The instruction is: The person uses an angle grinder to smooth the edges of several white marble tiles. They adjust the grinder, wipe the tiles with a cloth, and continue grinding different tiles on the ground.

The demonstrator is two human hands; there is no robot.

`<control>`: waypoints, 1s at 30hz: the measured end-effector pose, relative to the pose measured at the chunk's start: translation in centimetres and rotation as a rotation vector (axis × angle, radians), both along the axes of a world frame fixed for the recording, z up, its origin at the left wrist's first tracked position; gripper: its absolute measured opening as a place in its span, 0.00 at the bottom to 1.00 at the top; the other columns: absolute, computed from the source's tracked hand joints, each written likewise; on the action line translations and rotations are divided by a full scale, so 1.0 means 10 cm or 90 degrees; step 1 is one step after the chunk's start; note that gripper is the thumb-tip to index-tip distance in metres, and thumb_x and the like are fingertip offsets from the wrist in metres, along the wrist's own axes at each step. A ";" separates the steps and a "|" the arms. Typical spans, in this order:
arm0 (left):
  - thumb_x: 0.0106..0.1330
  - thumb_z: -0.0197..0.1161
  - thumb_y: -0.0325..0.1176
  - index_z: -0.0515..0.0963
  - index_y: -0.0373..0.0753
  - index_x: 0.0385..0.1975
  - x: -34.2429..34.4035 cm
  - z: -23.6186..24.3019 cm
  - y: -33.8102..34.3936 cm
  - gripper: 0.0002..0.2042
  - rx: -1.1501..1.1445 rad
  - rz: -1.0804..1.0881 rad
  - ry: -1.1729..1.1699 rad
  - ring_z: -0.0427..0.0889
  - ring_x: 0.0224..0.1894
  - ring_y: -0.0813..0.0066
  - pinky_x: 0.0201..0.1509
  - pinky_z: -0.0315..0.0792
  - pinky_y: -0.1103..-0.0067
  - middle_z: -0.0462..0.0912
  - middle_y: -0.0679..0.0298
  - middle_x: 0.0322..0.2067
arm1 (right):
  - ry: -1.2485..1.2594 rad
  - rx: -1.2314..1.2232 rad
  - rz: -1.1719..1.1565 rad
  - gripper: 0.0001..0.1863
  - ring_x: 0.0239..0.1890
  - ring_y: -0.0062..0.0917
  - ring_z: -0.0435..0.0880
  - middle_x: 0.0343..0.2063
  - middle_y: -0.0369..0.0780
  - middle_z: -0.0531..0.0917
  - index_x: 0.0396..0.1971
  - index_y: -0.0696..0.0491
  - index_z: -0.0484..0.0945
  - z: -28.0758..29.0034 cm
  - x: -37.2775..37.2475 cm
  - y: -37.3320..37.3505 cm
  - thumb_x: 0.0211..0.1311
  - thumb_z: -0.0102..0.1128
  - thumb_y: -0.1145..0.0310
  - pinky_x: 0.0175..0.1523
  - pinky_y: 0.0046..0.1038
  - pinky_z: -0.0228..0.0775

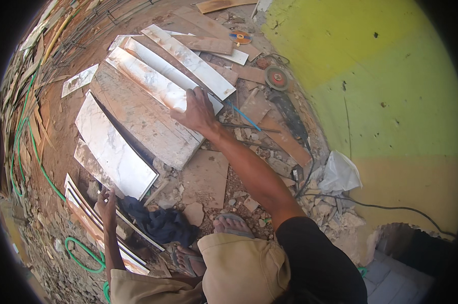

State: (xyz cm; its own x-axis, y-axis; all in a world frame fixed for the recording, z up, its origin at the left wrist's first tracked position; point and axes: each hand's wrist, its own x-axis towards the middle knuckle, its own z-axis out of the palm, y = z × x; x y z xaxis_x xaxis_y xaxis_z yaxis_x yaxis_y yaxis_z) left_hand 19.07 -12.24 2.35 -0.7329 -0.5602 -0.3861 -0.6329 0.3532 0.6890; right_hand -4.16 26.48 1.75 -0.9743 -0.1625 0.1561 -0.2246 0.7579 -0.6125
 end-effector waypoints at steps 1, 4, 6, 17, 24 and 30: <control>0.73 0.66 0.42 0.71 0.27 0.65 0.03 -0.02 -0.05 0.28 -0.014 -0.010 0.009 0.78 0.42 0.75 0.45 0.72 0.77 0.81 0.58 0.43 | -0.014 -0.020 0.005 0.41 0.52 0.48 0.75 0.48 0.57 0.75 0.50 0.70 0.73 0.01 -0.01 -0.01 0.49 0.72 0.48 0.58 0.46 0.72; 0.73 0.66 0.43 0.72 0.28 0.63 0.13 -0.10 -0.18 0.28 -0.023 -0.014 0.042 0.78 0.42 0.75 0.45 0.71 0.77 0.81 0.59 0.42 | -0.004 -0.048 -0.014 0.39 0.51 0.49 0.76 0.46 0.56 0.76 0.48 0.69 0.75 0.00 0.00 0.00 0.49 0.72 0.47 0.56 0.46 0.73; 0.73 0.67 0.44 0.73 0.28 0.62 0.17 -0.12 -0.18 0.27 0.014 0.023 0.069 0.78 0.42 0.75 0.45 0.71 0.77 0.82 0.60 0.42 | 0.007 -0.047 -0.041 0.38 0.50 0.49 0.77 0.46 0.56 0.76 0.46 0.68 0.75 -0.01 -0.03 0.02 0.49 0.72 0.47 0.55 0.47 0.74; 0.72 0.66 0.49 0.69 0.29 0.65 0.29 -0.12 -0.24 0.32 -0.018 0.016 0.002 0.79 0.50 0.68 0.51 0.71 0.73 0.79 0.55 0.49 | 0.029 -0.027 -0.126 0.36 0.51 0.48 0.80 0.45 0.55 0.79 0.42 0.66 0.80 0.03 -0.47 0.25 0.45 0.75 0.48 0.54 0.44 0.76; 0.72 0.65 0.46 0.66 0.27 0.68 0.30 -0.10 -0.32 0.33 -0.052 0.021 0.003 0.76 0.56 0.64 0.59 0.71 0.69 0.78 0.50 0.54 | 0.047 0.017 -0.108 0.39 0.57 0.47 0.74 0.49 0.54 0.76 0.44 0.67 0.80 -0.12 -0.65 0.42 0.46 0.71 0.44 0.58 0.46 0.72; 0.73 0.65 0.43 0.70 0.30 0.65 -0.09 0.08 -0.34 0.28 -0.054 -0.069 0.004 0.81 0.51 0.61 0.54 0.74 0.67 0.79 0.49 0.55 | 0.086 0.143 -0.141 0.38 0.56 0.43 0.67 0.47 0.51 0.73 0.41 0.67 0.84 -0.23 -0.62 0.43 0.45 0.71 0.43 0.58 0.46 0.63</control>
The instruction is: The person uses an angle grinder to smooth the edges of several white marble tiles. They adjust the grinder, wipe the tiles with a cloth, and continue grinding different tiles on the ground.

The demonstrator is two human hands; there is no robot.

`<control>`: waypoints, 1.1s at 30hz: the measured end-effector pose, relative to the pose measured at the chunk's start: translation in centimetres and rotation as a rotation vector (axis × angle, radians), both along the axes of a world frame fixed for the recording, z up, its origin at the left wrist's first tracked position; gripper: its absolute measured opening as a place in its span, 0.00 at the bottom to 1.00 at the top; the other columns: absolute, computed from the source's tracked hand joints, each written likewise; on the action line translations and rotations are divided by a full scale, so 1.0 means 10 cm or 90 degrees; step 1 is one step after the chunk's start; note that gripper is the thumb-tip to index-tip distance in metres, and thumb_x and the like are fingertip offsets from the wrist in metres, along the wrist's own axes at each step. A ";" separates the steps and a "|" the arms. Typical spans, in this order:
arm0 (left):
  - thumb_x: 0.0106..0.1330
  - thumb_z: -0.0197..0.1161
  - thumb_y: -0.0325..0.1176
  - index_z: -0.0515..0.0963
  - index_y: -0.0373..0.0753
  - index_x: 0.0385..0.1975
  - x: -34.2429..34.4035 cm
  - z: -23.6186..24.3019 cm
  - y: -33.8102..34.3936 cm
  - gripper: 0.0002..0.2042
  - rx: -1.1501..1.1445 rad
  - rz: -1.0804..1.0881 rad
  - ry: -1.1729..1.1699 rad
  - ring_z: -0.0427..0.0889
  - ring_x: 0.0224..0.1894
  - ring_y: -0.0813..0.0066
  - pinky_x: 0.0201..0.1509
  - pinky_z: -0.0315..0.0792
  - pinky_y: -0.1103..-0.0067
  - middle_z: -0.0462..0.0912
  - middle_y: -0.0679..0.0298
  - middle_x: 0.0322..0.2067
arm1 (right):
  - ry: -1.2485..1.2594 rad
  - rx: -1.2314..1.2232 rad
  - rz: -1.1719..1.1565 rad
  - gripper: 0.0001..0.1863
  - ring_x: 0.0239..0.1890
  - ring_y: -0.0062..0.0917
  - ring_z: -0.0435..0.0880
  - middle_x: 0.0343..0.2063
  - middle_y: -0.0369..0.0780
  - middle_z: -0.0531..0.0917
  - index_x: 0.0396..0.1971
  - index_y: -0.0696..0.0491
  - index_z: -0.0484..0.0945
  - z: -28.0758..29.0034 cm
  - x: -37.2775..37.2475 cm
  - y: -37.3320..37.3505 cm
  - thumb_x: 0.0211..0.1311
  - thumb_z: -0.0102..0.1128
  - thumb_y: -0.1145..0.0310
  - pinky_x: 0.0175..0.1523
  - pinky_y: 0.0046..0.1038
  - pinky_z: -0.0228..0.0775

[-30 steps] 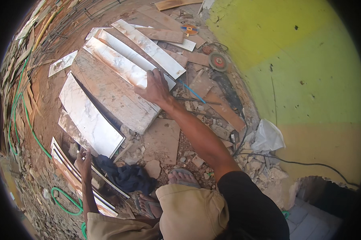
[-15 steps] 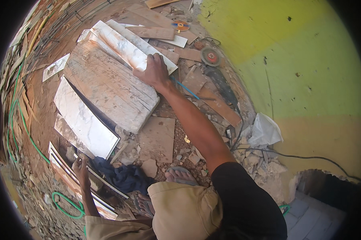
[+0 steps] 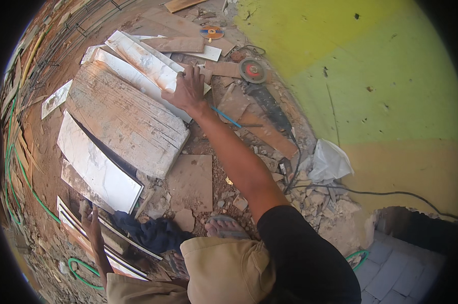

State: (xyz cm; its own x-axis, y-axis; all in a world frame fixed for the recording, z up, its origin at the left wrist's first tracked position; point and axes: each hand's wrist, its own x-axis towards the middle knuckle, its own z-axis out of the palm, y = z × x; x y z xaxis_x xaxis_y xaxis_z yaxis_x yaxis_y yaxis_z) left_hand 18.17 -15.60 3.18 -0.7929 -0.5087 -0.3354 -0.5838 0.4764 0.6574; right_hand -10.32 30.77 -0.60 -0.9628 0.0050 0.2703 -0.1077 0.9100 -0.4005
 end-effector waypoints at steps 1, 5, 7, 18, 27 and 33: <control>0.73 0.65 0.43 0.71 0.30 0.65 -0.10 0.07 0.01 0.28 0.002 -0.035 0.020 0.81 0.51 0.61 0.55 0.75 0.66 0.79 0.48 0.55 | 0.000 0.001 0.004 0.38 0.55 0.43 0.67 0.47 0.51 0.73 0.42 0.67 0.84 0.00 0.00 0.01 0.46 0.71 0.43 0.58 0.46 0.63; 0.73 0.65 0.43 0.72 0.35 0.66 -0.39 0.73 0.10 0.27 0.098 -0.106 0.021 0.78 0.48 0.73 0.50 0.74 0.73 0.77 0.60 0.53 | 0.011 -0.020 0.012 0.32 0.52 0.42 0.71 0.46 0.48 0.74 0.45 0.65 0.84 0.23 0.11 -0.02 0.53 0.72 0.49 0.55 0.44 0.65; 0.73 0.65 0.44 0.72 0.37 0.66 -0.33 1.11 0.12 0.27 0.149 -0.146 -0.050 0.77 0.46 0.76 0.48 0.73 0.75 0.76 0.63 0.51 | 0.027 -0.063 0.021 0.27 0.48 0.40 0.76 0.42 0.47 0.78 0.46 0.63 0.85 0.41 0.27 -0.09 0.57 0.71 0.54 0.52 0.42 0.68; 0.77 0.58 0.48 0.68 0.38 0.71 2.10 2.28 0.40 0.29 0.562 0.008 -0.601 0.79 0.58 0.67 0.61 0.72 0.73 0.76 0.62 0.63 | -0.787 -0.388 -0.018 0.35 0.41 0.35 0.87 0.41 0.49 0.87 0.66 0.53 0.75 1.79 3.31 0.50 0.65 0.64 0.48 0.48 0.34 0.78; 0.78 0.56 0.48 0.67 0.38 0.71 2.49 3.61 0.83 0.28 0.477 0.344 -0.644 0.77 0.62 0.66 0.65 0.70 0.72 0.75 0.61 0.65 | -0.902 -0.779 -0.504 0.29 0.60 0.26 0.80 0.61 0.41 0.81 0.70 0.54 0.70 3.06 5.21 0.69 0.75 0.55 0.56 0.65 0.30 0.70; 0.79 0.54 0.49 0.67 0.37 0.71 2.28 4.15 0.98 0.28 0.430 0.328 -0.662 0.74 0.65 0.65 0.68 0.68 0.70 0.73 0.60 0.67 | -0.879 -0.697 -0.534 0.29 0.66 0.27 0.76 0.66 0.44 0.77 0.69 0.53 0.71 3.45 5.34 0.63 0.73 0.59 0.58 0.70 0.29 0.66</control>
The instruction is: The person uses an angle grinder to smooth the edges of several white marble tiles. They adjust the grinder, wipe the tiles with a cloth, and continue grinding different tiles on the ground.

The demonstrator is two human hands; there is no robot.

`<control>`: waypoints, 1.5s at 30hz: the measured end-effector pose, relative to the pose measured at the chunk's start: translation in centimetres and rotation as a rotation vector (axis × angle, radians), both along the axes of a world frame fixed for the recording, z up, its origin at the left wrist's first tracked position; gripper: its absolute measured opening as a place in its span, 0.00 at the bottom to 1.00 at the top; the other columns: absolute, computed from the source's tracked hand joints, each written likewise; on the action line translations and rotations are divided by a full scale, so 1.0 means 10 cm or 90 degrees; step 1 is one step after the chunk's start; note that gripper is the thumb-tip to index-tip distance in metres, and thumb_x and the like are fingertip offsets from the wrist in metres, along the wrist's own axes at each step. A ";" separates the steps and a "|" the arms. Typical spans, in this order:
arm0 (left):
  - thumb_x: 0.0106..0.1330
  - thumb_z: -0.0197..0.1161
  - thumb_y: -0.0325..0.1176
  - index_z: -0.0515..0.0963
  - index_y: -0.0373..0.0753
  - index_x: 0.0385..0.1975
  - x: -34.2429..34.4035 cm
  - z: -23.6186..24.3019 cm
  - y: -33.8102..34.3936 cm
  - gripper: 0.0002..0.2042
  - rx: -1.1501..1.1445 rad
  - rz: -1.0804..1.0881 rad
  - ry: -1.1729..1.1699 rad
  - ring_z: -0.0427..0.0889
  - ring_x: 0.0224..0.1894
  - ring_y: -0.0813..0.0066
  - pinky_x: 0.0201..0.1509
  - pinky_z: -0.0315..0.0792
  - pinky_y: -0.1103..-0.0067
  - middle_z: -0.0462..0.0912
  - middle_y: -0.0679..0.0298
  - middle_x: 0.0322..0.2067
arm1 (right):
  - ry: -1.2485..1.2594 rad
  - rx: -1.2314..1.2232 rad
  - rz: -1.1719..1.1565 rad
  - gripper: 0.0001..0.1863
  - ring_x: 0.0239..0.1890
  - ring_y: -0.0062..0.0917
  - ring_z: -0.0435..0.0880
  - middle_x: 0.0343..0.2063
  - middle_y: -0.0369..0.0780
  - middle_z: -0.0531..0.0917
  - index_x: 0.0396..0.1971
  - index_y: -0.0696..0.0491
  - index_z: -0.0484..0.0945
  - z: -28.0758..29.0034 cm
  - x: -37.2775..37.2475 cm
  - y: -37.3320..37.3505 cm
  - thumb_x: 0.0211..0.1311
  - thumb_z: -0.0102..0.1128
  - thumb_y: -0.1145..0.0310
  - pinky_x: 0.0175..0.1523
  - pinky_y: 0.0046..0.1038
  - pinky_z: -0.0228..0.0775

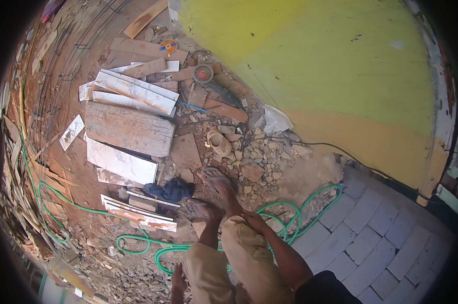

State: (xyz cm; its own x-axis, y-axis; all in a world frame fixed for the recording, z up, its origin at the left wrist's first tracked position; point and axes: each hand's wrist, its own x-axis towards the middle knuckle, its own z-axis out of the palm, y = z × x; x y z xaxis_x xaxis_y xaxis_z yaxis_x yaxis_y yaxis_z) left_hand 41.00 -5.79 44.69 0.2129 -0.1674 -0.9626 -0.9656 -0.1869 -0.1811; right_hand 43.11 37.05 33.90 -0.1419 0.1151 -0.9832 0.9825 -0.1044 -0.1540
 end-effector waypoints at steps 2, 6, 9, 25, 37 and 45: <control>0.79 0.52 0.50 0.67 0.36 0.71 -0.03 0.05 0.06 0.29 0.066 -0.032 0.062 0.71 0.68 0.62 0.69 0.67 0.68 0.70 0.57 0.70 | 0.000 -0.012 0.031 0.28 0.65 0.29 0.77 0.65 0.46 0.78 0.69 0.52 0.72 0.14 -0.03 0.06 0.72 0.59 0.59 0.70 0.30 0.66; 0.78 0.52 0.48 0.70 0.27 0.65 -0.17 0.23 0.59 0.29 -0.054 -0.708 0.249 0.71 0.65 0.47 0.71 0.64 0.63 0.73 0.41 0.62 | 0.057 -0.021 0.142 0.26 0.58 0.28 0.83 0.59 0.46 0.83 0.66 0.45 0.77 0.20 0.13 0.19 0.71 0.62 0.54 0.64 0.29 0.72; 0.74 0.58 0.41 0.75 0.26 0.60 -0.32 0.33 0.90 0.24 -0.132 -0.722 0.328 0.74 0.59 0.45 0.64 0.69 0.61 0.76 0.41 0.54 | -0.035 -0.044 0.116 0.23 0.51 0.30 0.87 0.53 0.48 0.87 0.62 0.43 0.81 0.54 -0.13 0.28 0.69 0.64 0.55 0.59 0.30 0.76; 0.55 0.70 0.28 0.72 0.34 0.40 -0.26 0.51 1.42 0.16 -0.189 -0.784 0.615 0.76 0.47 0.47 0.53 0.70 0.58 0.77 0.50 0.40 | 0.079 0.154 0.261 0.18 0.50 0.47 0.86 0.45 0.53 0.86 0.47 0.51 0.88 0.73 0.12 0.16 0.62 0.65 0.58 0.58 0.40 0.77; 0.52 0.78 0.45 0.88 0.47 0.37 -0.11 0.73 1.13 0.15 -0.058 -0.974 0.663 0.64 0.66 0.47 0.61 0.65 0.51 0.69 0.52 0.63 | 0.209 0.494 0.360 0.13 0.54 0.45 0.76 0.46 0.45 0.82 0.44 0.50 0.85 0.88 0.42 -0.41 0.61 0.61 0.64 0.57 0.52 0.67; 0.54 0.78 0.44 0.87 0.47 0.30 -0.18 1.25 0.81 0.11 -0.049 -0.874 0.582 0.69 0.62 0.49 0.64 0.63 0.52 0.77 0.56 0.55 | 0.198 0.368 0.330 0.21 0.56 0.46 0.79 0.53 0.49 0.82 0.53 0.51 0.82 1.40 0.32 -0.50 0.62 0.61 0.58 0.59 0.51 0.70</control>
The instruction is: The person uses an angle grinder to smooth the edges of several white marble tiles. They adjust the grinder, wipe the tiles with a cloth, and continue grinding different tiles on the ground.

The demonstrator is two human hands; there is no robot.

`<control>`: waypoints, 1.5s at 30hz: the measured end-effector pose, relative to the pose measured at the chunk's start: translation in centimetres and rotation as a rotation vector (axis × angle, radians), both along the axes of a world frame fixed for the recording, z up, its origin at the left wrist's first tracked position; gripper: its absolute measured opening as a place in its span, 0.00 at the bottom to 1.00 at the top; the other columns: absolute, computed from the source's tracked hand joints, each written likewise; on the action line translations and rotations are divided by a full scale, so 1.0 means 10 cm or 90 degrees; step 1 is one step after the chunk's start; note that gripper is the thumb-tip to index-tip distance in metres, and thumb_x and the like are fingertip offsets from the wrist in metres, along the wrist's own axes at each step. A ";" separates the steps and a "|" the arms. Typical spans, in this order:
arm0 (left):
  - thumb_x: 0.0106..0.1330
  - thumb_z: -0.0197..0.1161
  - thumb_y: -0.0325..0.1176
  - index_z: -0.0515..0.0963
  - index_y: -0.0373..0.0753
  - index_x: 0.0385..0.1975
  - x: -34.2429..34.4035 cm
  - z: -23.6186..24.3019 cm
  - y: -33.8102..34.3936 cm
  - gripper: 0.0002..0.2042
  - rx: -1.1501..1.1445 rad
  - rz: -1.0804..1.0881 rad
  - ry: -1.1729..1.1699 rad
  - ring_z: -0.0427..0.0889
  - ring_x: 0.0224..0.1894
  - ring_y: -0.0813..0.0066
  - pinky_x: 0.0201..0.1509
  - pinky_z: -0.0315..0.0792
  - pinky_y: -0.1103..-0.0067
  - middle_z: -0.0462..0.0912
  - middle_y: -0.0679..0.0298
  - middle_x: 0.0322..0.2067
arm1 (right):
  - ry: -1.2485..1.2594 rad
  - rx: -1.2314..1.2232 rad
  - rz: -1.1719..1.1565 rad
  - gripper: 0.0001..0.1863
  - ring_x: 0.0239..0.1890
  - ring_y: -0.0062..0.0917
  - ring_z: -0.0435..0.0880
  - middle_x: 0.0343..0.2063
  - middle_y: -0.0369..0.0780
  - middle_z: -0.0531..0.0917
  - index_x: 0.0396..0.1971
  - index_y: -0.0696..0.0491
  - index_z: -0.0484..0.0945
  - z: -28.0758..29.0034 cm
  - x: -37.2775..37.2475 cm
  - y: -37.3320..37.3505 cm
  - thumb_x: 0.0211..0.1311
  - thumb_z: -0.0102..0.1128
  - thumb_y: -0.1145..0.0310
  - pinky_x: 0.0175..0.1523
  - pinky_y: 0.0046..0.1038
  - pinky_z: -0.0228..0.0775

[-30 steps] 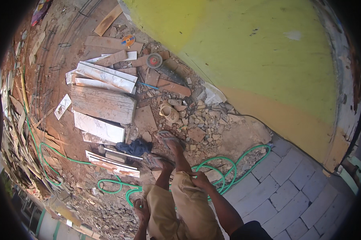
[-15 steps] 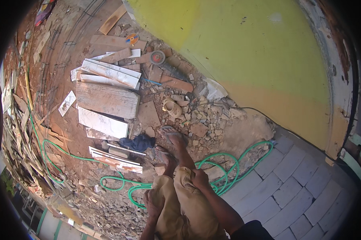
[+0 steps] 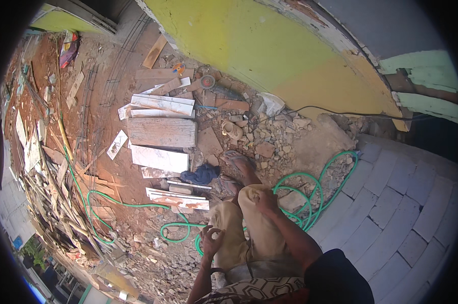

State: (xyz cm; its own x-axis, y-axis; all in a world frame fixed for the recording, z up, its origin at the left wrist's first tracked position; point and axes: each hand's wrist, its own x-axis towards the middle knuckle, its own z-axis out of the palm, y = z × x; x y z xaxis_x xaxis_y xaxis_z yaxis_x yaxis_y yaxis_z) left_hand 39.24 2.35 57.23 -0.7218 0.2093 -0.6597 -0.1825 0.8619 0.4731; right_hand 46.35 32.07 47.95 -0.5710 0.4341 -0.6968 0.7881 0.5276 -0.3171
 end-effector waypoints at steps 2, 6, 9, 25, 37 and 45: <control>0.58 0.76 0.44 0.87 0.44 0.32 0.01 0.11 -0.16 0.11 0.063 0.049 0.020 0.74 0.59 0.53 0.65 0.63 0.53 0.81 0.55 0.50 | -0.024 -0.041 -0.013 0.20 0.52 0.47 0.83 0.47 0.51 0.85 0.50 0.53 0.84 0.19 -0.07 -0.05 0.62 0.60 0.59 0.57 0.49 0.73; 0.62 0.74 0.43 0.88 0.42 0.38 0.01 0.01 -0.50 0.12 0.087 0.079 -0.034 0.80 0.52 0.55 0.60 0.71 0.62 0.84 0.52 0.45 | 0.062 -0.057 -0.067 0.14 0.41 0.52 0.85 0.37 0.56 0.85 0.38 0.57 0.86 0.57 -0.02 -0.01 0.60 0.60 0.63 0.48 0.47 0.79; 0.66 0.71 0.41 0.86 0.33 0.42 -0.03 0.15 -0.83 0.15 0.101 0.202 -0.117 0.83 0.44 0.64 0.50 0.77 0.68 0.86 0.53 0.42 | 0.103 -0.091 -0.061 0.13 0.42 0.51 0.86 0.37 0.56 0.86 0.35 0.58 0.87 0.58 0.04 -0.07 0.59 0.59 0.65 0.50 0.45 0.79; 0.68 0.70 0.43 0.82 0.40 0.43 -0.13 0.38 -0.94 0.13 0.356 0.505 -0.205 0.78 0.35 0.81 0.37 0.67 0.82 0.82 0.70 0.35 | 0.147 -0.131 0.026 0.13 0.30 0.44 0.88 0.24 0.50 0.86 0.29 0.58 0.86 1.61 0.28 0.21 0.52 0.66 0.63 0.41 0.40 0.80; 0.58 0.79 0.41 0.83 0.41 0.55 0.06 0.82 -0.64 0.26 0.291 0.067 -0.186 0.84 0.48 0.62 0.51 0.80 0.69 0.83 0.54 0.49 | 0.025 -0.239 0.421 0.20 0.61 0.40 0.72 0.52 0.39 0.76 0.50 0.32 0.87 2.53 0.29 -0.07 0.55 0.71 0.51 0.63 0.46 0.68; 0.63 0.75 0.39 0.80 0.42 0.60 -0.08 0.98 -0.38 0.25 0.314 -0.013 -0.131 0.84 0.50 0.63 0.52 0.80 0.71 0.82 0.53 0.53 | 0.075 -0.072 0.373 0.16 0.60 0.35 0.73 0.52 0.36 0.79 0.49 0.37 0.87 2.56 0.38 -0.26 0.61 0.68 0.53 0.63 0.40 0.67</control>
